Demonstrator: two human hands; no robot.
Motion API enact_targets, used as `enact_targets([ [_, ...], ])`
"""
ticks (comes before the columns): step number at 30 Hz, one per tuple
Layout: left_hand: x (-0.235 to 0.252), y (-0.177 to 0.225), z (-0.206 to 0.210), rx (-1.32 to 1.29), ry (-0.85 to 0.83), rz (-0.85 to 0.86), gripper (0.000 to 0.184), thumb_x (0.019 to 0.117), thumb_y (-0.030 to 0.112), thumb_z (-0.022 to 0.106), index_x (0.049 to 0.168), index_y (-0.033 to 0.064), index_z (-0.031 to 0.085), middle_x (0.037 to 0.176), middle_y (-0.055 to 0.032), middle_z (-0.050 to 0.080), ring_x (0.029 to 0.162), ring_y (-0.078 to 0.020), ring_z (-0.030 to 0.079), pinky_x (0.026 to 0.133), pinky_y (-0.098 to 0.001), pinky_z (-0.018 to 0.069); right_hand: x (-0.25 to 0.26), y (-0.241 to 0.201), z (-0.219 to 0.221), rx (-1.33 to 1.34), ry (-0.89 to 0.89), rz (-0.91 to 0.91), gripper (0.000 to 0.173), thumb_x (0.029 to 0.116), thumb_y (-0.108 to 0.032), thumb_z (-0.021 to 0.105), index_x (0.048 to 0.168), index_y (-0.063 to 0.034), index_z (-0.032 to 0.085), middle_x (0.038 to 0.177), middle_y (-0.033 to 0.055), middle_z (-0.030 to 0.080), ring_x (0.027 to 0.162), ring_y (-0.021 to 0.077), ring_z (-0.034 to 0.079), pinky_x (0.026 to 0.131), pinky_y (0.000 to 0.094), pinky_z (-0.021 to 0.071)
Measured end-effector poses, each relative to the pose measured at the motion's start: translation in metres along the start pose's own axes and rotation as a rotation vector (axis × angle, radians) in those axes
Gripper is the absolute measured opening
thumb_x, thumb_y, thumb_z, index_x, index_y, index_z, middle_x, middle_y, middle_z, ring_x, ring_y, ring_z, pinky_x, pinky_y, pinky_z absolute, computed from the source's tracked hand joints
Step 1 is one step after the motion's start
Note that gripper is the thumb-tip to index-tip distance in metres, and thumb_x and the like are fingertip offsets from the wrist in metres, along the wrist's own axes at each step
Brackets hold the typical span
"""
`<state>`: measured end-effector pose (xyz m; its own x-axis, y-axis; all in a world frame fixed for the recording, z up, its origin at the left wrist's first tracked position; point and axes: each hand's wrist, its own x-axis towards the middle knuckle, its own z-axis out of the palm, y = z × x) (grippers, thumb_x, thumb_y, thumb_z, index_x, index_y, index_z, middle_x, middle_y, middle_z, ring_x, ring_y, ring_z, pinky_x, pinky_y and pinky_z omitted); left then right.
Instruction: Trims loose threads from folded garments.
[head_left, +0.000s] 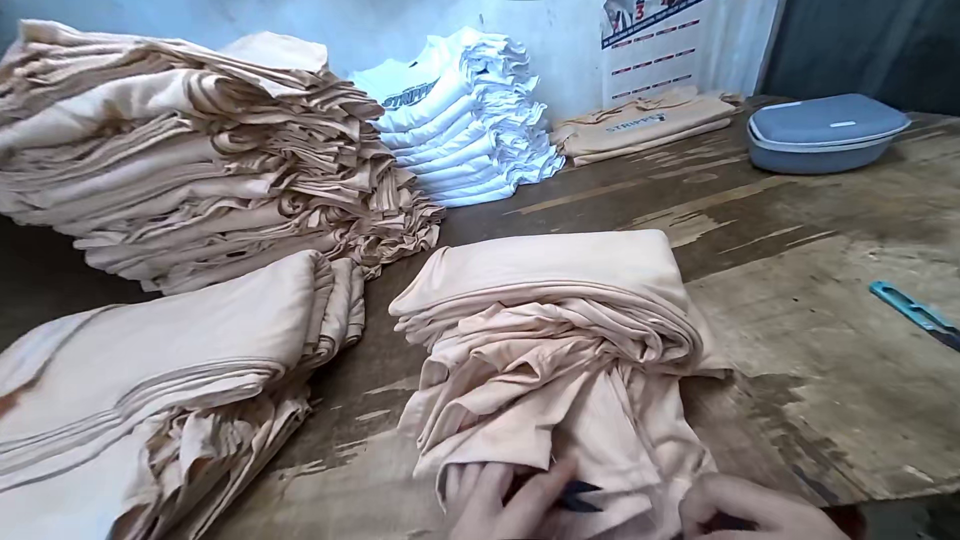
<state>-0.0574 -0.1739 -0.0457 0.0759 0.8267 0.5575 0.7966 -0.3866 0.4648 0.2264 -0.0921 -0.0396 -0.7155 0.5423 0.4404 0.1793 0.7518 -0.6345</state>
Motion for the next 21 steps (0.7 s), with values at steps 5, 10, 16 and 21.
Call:
enact_targets([
  [5,0.018,0.024,0.024,0.039,0.22,0.013,0.031,0.0994,0.03,0.067,0.128,0.0182,0.072,0.102,-0.0069,0.069,0.094,-0.0192,0.065,0.083,-0.0382,0.0523,0.006,-0.01,0.018,-0.282,0.299,0.009,0.034,0.0859,-0.042,0.083,0.091,-0.0096,0.075,0.1,0.0131,0.07,0.092,0.0186,0.067,0.079,0.0329,0.0578],
  [10,0.018,0.022,0.028,0.079,0.217,0.032,0.02,0.1012,0.028,0.064,0.114,0.0214,0.077,0.109,-0.0008,0.075,0.099,-0.0154,0.068,0.089,-0.0379,0.0533,0.015,0.006,0.057,-0.467,0.654,-0.083,0.012,0.0958,-0.03,0.073,0.102,-0.0203,0.073,0.105,0.0002,0.066,0.103,0.0094,0.062,0.091,0.0239,0.0511],
  [16,0.019,0.028,0.034,0.156,0.196,0.125,0.019,0.1012,0.027,0.065,0.117,0.0227,0.075,0.109,-0.0003,0.072,0.094,-0.0165,0.065,0.087,-0.0391,0.0477,0.02,0.004,0.065,-0.12,0.769,0.021,0.015,0.0965,-0.029,0.073,0.094,-0.0146,0.069,0.107,-0.0029,0.061,0.102,-0.0018,0.06,0.088,0.0125,0.0522],
  [21,0.023,0.031,0.039,0.226,0.226,0.162,0.015,0.0995,0.022,0.065,0.109,0.0233,0.076,0.104,0.0018,0.074,0.09,-0.0163,0.065,0.081,-0.038,0.0471,0.007,0.006,0.067,-0.158,0.692,-0.026,0.023,0.1014,-0.037,0.064,0.092,-0.0164,0.065,0.104,-0.0041,0.06,0.102,-0.0012,0.059,0.091,0.0143,0.0494],
])
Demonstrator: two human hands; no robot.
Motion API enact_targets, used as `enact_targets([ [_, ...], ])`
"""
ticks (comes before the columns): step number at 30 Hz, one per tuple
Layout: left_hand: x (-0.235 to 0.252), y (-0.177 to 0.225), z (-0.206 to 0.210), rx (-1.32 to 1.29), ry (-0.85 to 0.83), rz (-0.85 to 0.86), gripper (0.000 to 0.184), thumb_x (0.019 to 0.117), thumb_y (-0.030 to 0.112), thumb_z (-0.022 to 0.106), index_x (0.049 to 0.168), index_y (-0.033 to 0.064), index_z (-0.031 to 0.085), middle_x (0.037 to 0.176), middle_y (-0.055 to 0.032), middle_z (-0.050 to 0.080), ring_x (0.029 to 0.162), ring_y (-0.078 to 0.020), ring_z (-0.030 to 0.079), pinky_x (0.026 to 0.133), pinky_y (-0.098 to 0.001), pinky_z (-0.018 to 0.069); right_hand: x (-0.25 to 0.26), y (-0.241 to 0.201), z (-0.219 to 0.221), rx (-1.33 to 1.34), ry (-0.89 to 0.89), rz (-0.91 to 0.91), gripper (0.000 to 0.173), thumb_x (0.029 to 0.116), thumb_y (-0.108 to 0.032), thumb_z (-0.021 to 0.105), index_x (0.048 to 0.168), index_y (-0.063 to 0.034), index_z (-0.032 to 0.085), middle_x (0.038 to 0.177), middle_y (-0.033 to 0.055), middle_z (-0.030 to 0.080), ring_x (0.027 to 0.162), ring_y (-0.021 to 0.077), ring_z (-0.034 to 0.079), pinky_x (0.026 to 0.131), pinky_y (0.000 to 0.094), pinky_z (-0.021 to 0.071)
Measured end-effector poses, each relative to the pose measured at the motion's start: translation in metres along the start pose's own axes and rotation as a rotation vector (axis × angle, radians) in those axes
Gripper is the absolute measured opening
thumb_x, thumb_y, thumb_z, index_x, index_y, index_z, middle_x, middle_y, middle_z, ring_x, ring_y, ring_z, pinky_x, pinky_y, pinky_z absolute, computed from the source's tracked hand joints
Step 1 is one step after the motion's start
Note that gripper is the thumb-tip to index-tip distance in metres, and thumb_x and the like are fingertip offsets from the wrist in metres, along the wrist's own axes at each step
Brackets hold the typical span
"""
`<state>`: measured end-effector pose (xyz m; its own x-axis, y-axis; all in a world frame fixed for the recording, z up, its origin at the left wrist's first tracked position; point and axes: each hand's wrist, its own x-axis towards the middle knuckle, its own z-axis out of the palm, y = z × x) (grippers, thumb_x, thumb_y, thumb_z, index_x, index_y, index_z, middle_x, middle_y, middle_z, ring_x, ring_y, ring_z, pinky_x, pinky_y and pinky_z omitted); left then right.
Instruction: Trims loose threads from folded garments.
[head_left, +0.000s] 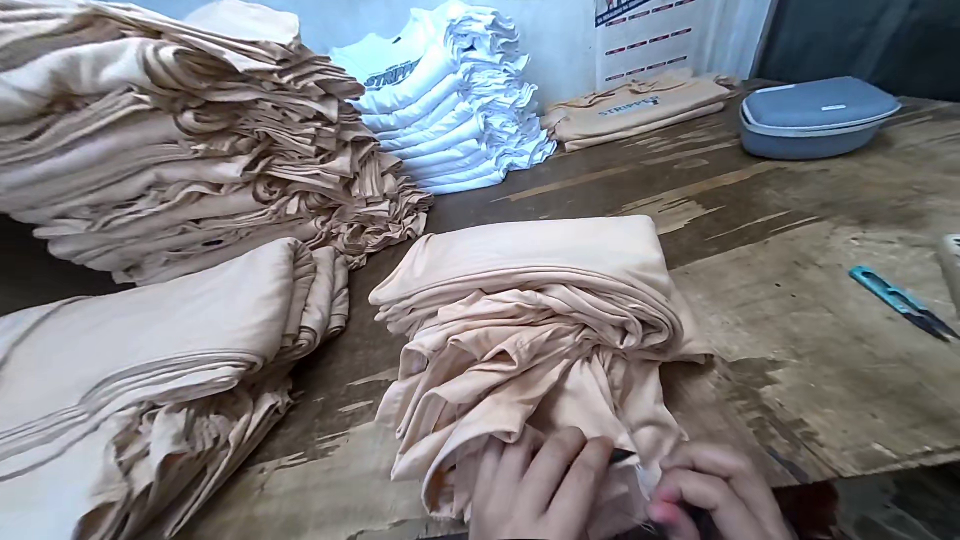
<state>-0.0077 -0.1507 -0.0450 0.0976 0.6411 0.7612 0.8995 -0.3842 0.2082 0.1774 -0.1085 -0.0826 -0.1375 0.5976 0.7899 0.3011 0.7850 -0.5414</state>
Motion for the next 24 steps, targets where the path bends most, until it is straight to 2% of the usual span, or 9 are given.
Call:
enact_targets([
  [4,-0.007,-0.007,-0.007,-0.104,-0.069,-0.102,0.024,0.1,0.035,0.066,0.121,0.025,0.073,0.109,-0.0012,0.071,0.095,-0.0149,0.066,0.088,-0.04,0.0495,-0.008,0.008,-0.017,-0.164,-0.086,0.004,0.042,0.0979,-0.046,0.063,0.067,-0.0167,0.061,0.083,0.0008,0.07,0.089,0.0161,0.062,0.089,0.0363,0.0445],
  [6,-0.009,-0.01,-0.008,-0.17,-0.108,-0.141,0.03,0.0943,0.035,0.073,0.121,0.0199,0.072,0.105,-0.0053,0.071,0.093,-0.0167,0.067,0.086,-0.0399,0.0533,-0.007,0.005,-0.013,-0.173,-0.04,0.034,0.03,0.09,-0.045,0.074,0.082,-0.0172,0.065,0.095,0.001,0.068,0.098,0.0138,0.062,0.093,0.0342,0.0478],
  [9,-0.004,-0.009,-0.006,-0.304,-0.099,-0.191,0.018,0.0849,0.006,0.068,0.1,0.0132,0.076,0.099,-0.0056,0.072,0.087,-0.0102,0.069,0.076,-0.0269,0.0578,0.007,-0.003,0.009,-0.03,0.007,0.018,0.031,0.0869,-0.03,0.081,0.109,-0.0164,0.065,0.116,0.0024,0.062,0.113,0.0098,0.061,0.097,0.0262,0.0528],
  [11,0.005,-0.01,-0.008,-0.431,-0.108,-0.225,0.019,0.0876,-0.001,0.061,0.1,0.0086,0.072,0.105,-0.0042,0.073,0.091,-0.0067,0.069,0.078,-0.024,0.0591,0.021,-0.003,0.028,0.224,0.075,0.009,0.014,0.0898,-0.005,0.073,0.102,-0.0128,0.072,0.111,0.0026,0.07,0.107,0.0103,0.068,0.091,0.0253,0.0602],
  [13,0.016,-0.014,-0.006,-0.492,-0.076,-0.282,0.018,0.0912,0.0,0.059,0.103,0.0061,0.07,0.094,-0.0002,0.072,0.078,-0.0027,0.066,0.067,-0.0206,0.0565,0.036,0.001,0.043,0.418,0.135,0.085,0.016,0.0962,0.001,0.062,0.1,-0.0084,0.075,0.102,0.0038,0.075,0.098,0.0124,0.072,0.086,0.0283,0.0627],
  [16,0.029,-0.024,0.002,-0.581,-0.073,-0.392,0.017,0.0966,0.004,0.058,0.11,0.0074,0.068,0.092,0.0034,0.07,0.074,-0.0032,0.065,0.063,-0.0206,0.0564,0.048,0.006,0.054,0.453,0.069,0.124,0.026,0.1047,-0.027,0.06,0.116,-0.0043,0.067,0.102,0.0025,0.069,0.092,0.0078,0.066,0.082,0.0246,0.0583],
  [18,0.035,-0.027,0.003,-0.639,-0.092,-0.473,0.019,0.0984,0.007,0.058,0.114,0.0083,0.067,0.093,0.0035,0.071,0.074,-0.0052,0.067,0.063,-0.0218,0.0573,0.047,0.004,0.05,0.292,-0.025,0.035,0.045,0.0937,-0.047,0.073,0.122,-0.0123,0.068,0.112,0.0028,0.063,0.099,0.0059,0.062,0.084,0.0216,0.0557],
  [21,0.035,-0.028,0.0,-0.736,-0.125,-0.559,0.021,0.0986,0.01,0.061,0.119,0.0074,0.067,0.096,0.0013,0.072,0.072,-0.007,0.066,0.061,-0.0221,0.0558,0.029,0.002,0.028,-0.028,-0.018,-0.13,0.018,0.0932,-0.016,0.073,0.11,-0.0182,0.079,0.102,0.0036,0.071,0.095,0.0103,0.066,0.084,0.0246,0.056],
  [24,0.027,-0.02,-0.013,-0.658,-0.224,-0.508,0.027,0.0997,0.005,0.059,0.126,0.0054,0.067,0.097,0.0017,0.074,0.077,-0.0055,0.069,0.068,-0.0239,0.0592,0.009,-0.002,0.002,-0.125,-0.023,-0.139,0.015,0.0949,-0.008,0.07,0.106,-0.0137,0.079,0.097,0.0014,0.072,0.093,0.0102,0.066,0.087,0.0239,0.0547],
])
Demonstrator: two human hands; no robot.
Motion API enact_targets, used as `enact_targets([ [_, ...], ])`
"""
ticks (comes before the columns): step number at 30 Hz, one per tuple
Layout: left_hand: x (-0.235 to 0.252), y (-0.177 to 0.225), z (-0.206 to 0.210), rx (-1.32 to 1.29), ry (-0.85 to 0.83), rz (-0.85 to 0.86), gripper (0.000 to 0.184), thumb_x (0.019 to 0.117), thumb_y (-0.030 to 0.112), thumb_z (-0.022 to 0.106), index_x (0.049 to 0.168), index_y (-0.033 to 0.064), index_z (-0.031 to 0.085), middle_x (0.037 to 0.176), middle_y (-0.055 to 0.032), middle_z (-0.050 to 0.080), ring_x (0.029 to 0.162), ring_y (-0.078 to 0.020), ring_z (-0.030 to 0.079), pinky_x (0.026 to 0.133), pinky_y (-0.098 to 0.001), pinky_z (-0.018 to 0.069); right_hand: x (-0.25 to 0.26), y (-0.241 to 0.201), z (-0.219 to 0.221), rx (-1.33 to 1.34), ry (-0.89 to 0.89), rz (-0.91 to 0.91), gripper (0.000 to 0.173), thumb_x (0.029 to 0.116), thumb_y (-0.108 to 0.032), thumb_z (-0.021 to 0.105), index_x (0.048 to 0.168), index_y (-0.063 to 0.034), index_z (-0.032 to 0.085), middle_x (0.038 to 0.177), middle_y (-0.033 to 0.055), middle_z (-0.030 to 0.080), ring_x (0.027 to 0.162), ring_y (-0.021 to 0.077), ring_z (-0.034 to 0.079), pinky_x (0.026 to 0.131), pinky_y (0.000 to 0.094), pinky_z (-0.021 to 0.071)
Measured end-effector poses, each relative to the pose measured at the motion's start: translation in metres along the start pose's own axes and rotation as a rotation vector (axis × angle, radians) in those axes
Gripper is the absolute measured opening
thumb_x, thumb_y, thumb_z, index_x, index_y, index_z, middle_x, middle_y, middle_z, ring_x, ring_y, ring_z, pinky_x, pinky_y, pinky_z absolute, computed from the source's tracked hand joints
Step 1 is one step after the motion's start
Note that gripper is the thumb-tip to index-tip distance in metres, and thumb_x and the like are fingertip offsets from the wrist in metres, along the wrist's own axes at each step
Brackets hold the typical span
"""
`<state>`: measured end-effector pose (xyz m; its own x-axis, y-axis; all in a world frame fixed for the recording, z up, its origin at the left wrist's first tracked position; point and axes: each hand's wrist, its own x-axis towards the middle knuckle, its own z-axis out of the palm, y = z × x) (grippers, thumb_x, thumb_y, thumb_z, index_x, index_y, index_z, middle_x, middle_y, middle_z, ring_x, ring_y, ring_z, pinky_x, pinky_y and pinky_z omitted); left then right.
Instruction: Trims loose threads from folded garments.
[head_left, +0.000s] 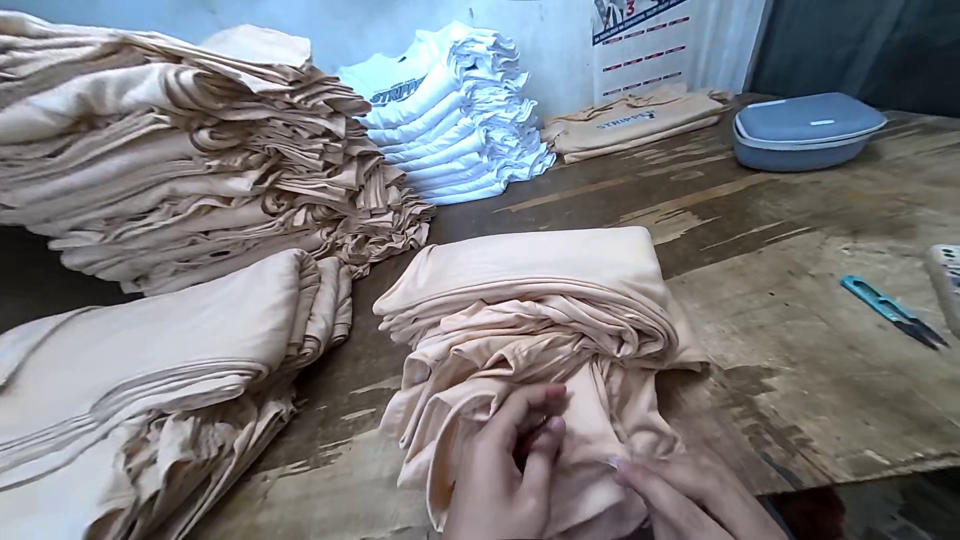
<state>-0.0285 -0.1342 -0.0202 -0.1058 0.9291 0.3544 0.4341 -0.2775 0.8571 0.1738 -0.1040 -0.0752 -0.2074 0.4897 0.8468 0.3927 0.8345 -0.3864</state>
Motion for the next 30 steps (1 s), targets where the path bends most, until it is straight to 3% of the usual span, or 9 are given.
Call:
enact_targets([
  [2,-0.017,0.007,0.001,0.321,0.031,0.125,0.029,0.099,0.005,0.056,0.123,0.0098,0.072,0.093,0.0056,0.076,0.083,-0.0048,0.071,0.081,-0.0316,0.0593,-0.008,-0.005,-0.005,-0.002,0.024,0.047,0.01,0.0949,-0.009,0.072,0.102,-0.0124,0.077,0.096,0.0013,0.07,0.093,0.0094,0.066,0.087,0.0227,0.0543],
  [3,-0.024,0.009,0.005,0.456,0.083,0.206,0.032,0.097,0.004,0.055,0.122,0.0107,0.073,0.092,0.0031,0.077,0.087,-0.0117,0.071,0.09,-0.0469,0.0508,-0.011,-0.007,-0.005,0.001,0.043,0.063,0.008,0.0948,-0.009,0.072,0.1,-0.0122,0.077,0.096,0.0013,0.07,0.093,0.0092,0.066,0.087,0.0225,0.0544],
  [4,-0.029,0.009,0.009,0.549,0.142,0.292,0.033,0.0956,0.004,0.055,0.122,0.0109,0.073,0.088,-0.0011,0.075,0.084,-0.0178,0.067,0.091,-0.0521,0.0431,-0.013,-0.009,-0.005,0.009,0.059,0.074,0.007,0.0951,-0.009,0.072,0.099,-0.0118,0.076,0.096,0.0013,0.07,0.094,0.0089,0.066,0.088,0.0223,0.0547],
  [8,-0.037,0.009,0.011,0.709,0.17,0.358,0.041,0.0961,0.017,0.066,0.136,0.0099,0.067,0.077,-0.0117,0.063,0.065,-0.0258,0.06,0.062,-0.0401,0.0507,-0.013,-0.016,-0.003,0.14,0.119,0.173,0.002,0.0938,-0.011,0.075,0.095,-0.0097,0.076,0.095,0.0012,0.071,0.094,0.0057,0.067,0.086,0.0195,0.0562],
  [11,-0.037,0.006,0.009,0.701,0.17,0.361,0.046,0.0969,0.045,0.068,0.137,0.0217,0.068,0.088,-0.0105,0.062,0.078,-0.024,0.058,0.072,-0.0412,0.0437,-0.014,-0.02,-0.002,0.23,0.146,0.239,0.002,0.0921,-0.011,0.077,0.093,-0.0094,0.077,0.095,-0.0001,0.072,0.094,0.0043,0.068,0.085,0.0192,0.0572],
  [14,-0.038,-0.004,0.014,0.768,0.325,0.531,0.028,0.0964,0.036,0.071,0.124,0.0291,0.072,0.092,-0.0029,0.061,0.083,-0.0169,0.053,0.081,-0.0364,0.0371,-0.015,-0.025,-0.002,0.298,0.145,0.302,0.004,0.0911,-0.01,0.078,0.095,-0.0109,0.078,0.096,-0.0014,0.073,0.094,0.005,0.068,0.085,0.0209,0.0574],
  [19,-0.031,-0.011,0.025,0.869,0.386,0.623,0.018,0.0992,0.03,0.064,0.115,0.0259,0.073,0.093,0.0003,0.062,0.087,-0.0173,0.051,0.084,-0.0374,0.0332,-0.009,-0.029,-0.001,0.434,0.142,0.418,0.008,0.0896,-0.01,0.08,0.097,-0.0125,0.078,0.098,-0.0044,0.074,0.093,0.0026,0.07,0.082,0.0193,0.0604],
  [26,-0.029,-0.012,0.027,0.867,0.402,0.704,0.024,0.0991,0.03,0.066,0.121,0.0242,0.072,0.095,-0.0005,0.061,0.088,-0.0169,0.05,0.087,-0.0353,0.0327,-0.007,-0.03,0.0,0.496,0.148,0.471,0.008,0.0886,-0.008,0.08,0.096,-0.0107,0.078,0.098,-0.0037,0.074,0.093,0.0036,0.07,0.081,0.0205,0.0605],
  [30,-0.023,-0.014,0.029,0.893,0.369,0.699,0.021,0.1001,0.031,0.063,0.118,0.0253,0.072,0.094,0.0005,0.064,0.083,-0.0175,0.05,0.081,-0.0366,0.0339,-0.007,-0.03,0.005,0.492,0.154,0.459,0.007,0.088,-0.009,0.081,0.094,-0.0114,0.078,0.097,-0.004,0.074,0.09,0.0031,0.069,0.079,0.0195,0.0602],
])
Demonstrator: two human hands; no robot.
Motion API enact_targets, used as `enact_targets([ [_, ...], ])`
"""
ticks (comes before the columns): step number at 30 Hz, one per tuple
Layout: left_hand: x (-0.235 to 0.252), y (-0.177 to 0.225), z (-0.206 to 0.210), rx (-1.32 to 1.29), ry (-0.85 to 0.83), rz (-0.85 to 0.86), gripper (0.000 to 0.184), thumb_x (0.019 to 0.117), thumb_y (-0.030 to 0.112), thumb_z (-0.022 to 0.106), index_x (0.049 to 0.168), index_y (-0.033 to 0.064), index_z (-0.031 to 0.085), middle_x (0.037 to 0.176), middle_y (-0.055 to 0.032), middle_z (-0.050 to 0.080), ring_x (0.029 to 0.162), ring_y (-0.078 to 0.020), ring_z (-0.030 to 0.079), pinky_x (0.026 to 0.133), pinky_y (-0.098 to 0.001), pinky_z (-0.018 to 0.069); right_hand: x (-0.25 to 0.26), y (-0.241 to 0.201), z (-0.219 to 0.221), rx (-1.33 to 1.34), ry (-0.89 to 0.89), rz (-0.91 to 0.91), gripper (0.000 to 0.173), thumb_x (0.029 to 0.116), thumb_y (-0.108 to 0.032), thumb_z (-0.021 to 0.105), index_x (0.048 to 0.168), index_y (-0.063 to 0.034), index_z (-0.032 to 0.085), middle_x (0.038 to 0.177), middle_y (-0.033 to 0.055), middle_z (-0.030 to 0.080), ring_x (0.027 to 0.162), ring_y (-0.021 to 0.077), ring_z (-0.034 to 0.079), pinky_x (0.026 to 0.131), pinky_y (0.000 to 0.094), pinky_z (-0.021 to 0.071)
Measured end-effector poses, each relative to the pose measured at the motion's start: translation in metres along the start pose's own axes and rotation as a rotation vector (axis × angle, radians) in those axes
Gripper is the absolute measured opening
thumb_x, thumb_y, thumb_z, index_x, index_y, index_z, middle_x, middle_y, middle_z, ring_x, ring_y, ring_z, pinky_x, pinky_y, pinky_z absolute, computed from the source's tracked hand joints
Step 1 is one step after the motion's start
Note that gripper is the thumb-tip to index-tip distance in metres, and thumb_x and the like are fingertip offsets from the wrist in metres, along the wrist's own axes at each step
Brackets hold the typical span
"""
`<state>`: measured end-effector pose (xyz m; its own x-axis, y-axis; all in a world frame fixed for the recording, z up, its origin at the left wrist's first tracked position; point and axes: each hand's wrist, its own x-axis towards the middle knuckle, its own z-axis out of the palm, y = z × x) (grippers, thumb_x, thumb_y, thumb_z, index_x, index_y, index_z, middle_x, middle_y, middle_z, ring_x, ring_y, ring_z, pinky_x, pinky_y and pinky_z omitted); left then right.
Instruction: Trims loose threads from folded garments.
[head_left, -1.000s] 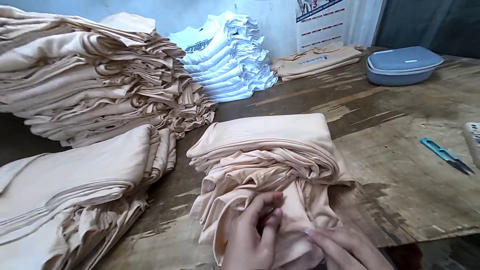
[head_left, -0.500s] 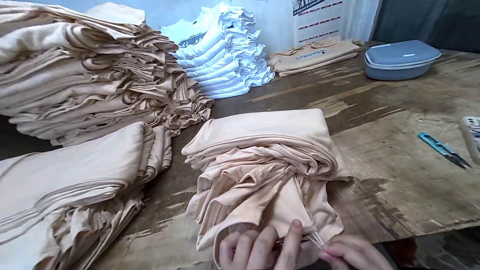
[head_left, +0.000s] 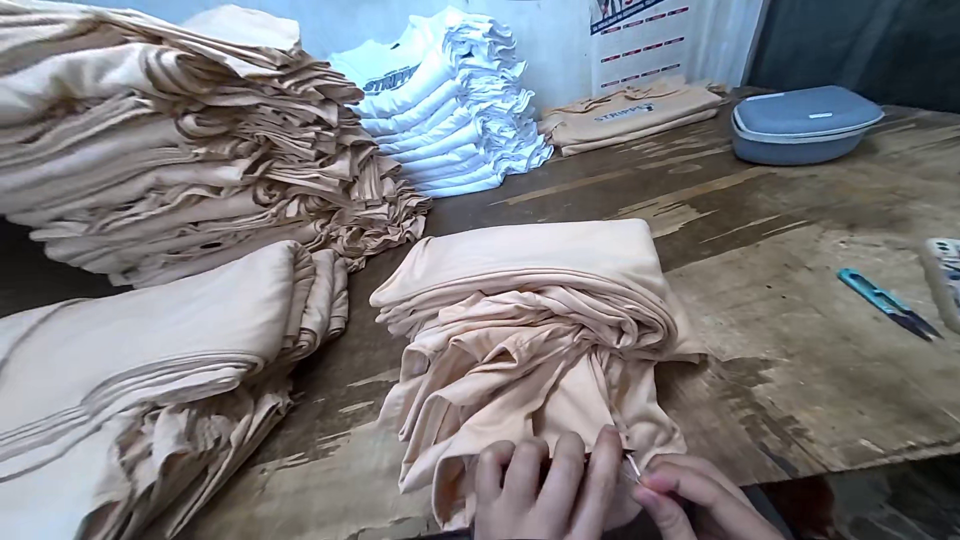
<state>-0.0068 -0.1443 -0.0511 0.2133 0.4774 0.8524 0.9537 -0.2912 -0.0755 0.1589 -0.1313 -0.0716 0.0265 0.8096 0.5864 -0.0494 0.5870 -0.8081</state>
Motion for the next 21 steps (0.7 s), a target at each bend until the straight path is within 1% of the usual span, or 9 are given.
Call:
enact_targets([
  [2,0.0,-0.004,-0.006,-0.002,0.0,-0.009,0.02,0.1001,0.033,0.063,0.116,0.0258,0.073,0.094,0.0008,0.065,0.083,-0.0178,0.051,0.08,-0.0366,0.0342,0.0,0.002,-0.002,-0.003,-0.004,-0.004,0.007,0.0885,-0.01,0.08,0.094,-0.0119,0.078,0.096,-0.0043,0.074,0.092,0.0034,0.069,0.08,0.0199,0.0599],
  [7,-0.005,-0.012,-0.018,0.027,0.022,0.031,0.024,0.0985,0.028,0.067,0.121,0.0237,0.071,0.094,-0.0004,0.06,0.087,-0.0171,0.049,0.087,-0.0361,0.0318,0.001,0.002,-0.007,0.012,-0.043,-0.012,0.006,0.0897,-0.011,0.08,0.095,-0.0125,0.077,0.096,-0.0036,0.074,0.094,0.0042,0.069,0.083,0.021,0.0591],
  [11,-0.009,-0.012,-0.009,0.044,-0.013,0.057,0.022,0.1007,0.027,0.062,0.12,0.0235,0.072,0.097,-0.0001,0.063,0.088,-0.0179,0.05,0.087,-0.0362,0.0325,-0.001,0.001,-0.003,0.016,-0.059,-0.034,0.004,0.0909,-0.014,0.079,0.094,-0.0137,0.077,0.095,-0.0042,0.074,0.093,0.0039,0.068,0.083,0.0215,0.0576],
  [14,-0.01,-0.012,-0.006,-0.06,-0.051,-0.054,0.021,0.1005,0.036,0.063,0.118,0.0268,0.071,0.096,0.0013,0.065,0.087,-0.0175,0.052,0.083,-0.0375,0.0347,-0.005,0.005,-0.009,-0.034,-0.124,-0.122,0.003,0.0927,-0.017,0.077,0.093,-0.0134,0.076,0.091,-0.0026,0.073,0.09,0.0062,0.068,0.086,0.0264,0.0555],
  [16,-0.008,-0.016,-0.007,-0.173,-0.151,-0.183,0.035,0.0985,0.05,0.063,0.119,0.0238,0.072,0.091,-0.0031,0.063,0.085,-0.0213,0.058,0.08,-0.0422,0.0423,-0.005,0.011,-0.021,-0.171,-0.207,-0.207,0.009,0.0917,-0.021,0.077,0.09,-0.0125,0.077,0.084,0.0006,0.071,0.087,0.0115,0.065,0.091,0.033,0.0492],
  [17,-0.009,-0.022,-0.006,-0.175,-0.191,-0.224,0.035,0.0963,0.048,0.066,0.114,0.0194,0.073,0.089,-0.0058,0.064,0.083,-0.0243,0.061,0.077,-0.0451,0.046,-0.004,0.013,-0.027,-0.29,-0.25,-0.233,0.014,0.0908,-0.028,0.077,0.087,-0.0148,0.077,0.082,0.0008,0.07,0.088,0.0138,0.063,0.094,0.0361,0.0461],
  [19,-0.008,-0.041,-0.004,-0.061,-0.16,-0.307,0.018,0.0872,0.024,0.067,0.096,0.0097,0.073,0.083,-0.0115,0.066,0.079,-0.0314,0.066,0.071,-0.0528,0.0524,0.001,0.013,-0.033,-0.549,-0.307,-0.249,0.031,0.0899,-0.048,0.074,0.079,-0.0194,0.075,0.089,0.0032,0.068,0.096,0.0192,0.06,0.098,0.0414,0.0416],
  [20,-0.004,-0.055,-0.004,0.034,-0.113,-0.343,0.017,0.0865,0.02,0.065,0.094,0.0057,0.072,0.082,-0.014,0.065,0.079,-0.0345,0.067,0.07,-0.0548,0.0534,0.004,0.012,-0.032,-0.663,-0.315,-0.258,0.036,0.0891,-0.055,0.073,0.076,-0.021,0.074,0.095,0.0042,0.069,0.099,0.0209,0.06,0.098,0.0434,0.0416],
  [21,0.001,-0.071,-0.001,0.127,-0.051,-0.361,0.017,0.0865,0.015,0.061,0.093,0.0027,0.071,0.083,-0.0163,0.065,0.079,-0.0374,0.066,0.07,-0.0563,0.0526,0.007,0.012,-0.03,-0.741,-0.313,-0.277,0.038,0.089,-0.056,0.073,0.074,-0.0216,0.073,0.099,0.0044,0.07,0.101,0.0216,0.061,0.098,0.0446,0.0416],
])
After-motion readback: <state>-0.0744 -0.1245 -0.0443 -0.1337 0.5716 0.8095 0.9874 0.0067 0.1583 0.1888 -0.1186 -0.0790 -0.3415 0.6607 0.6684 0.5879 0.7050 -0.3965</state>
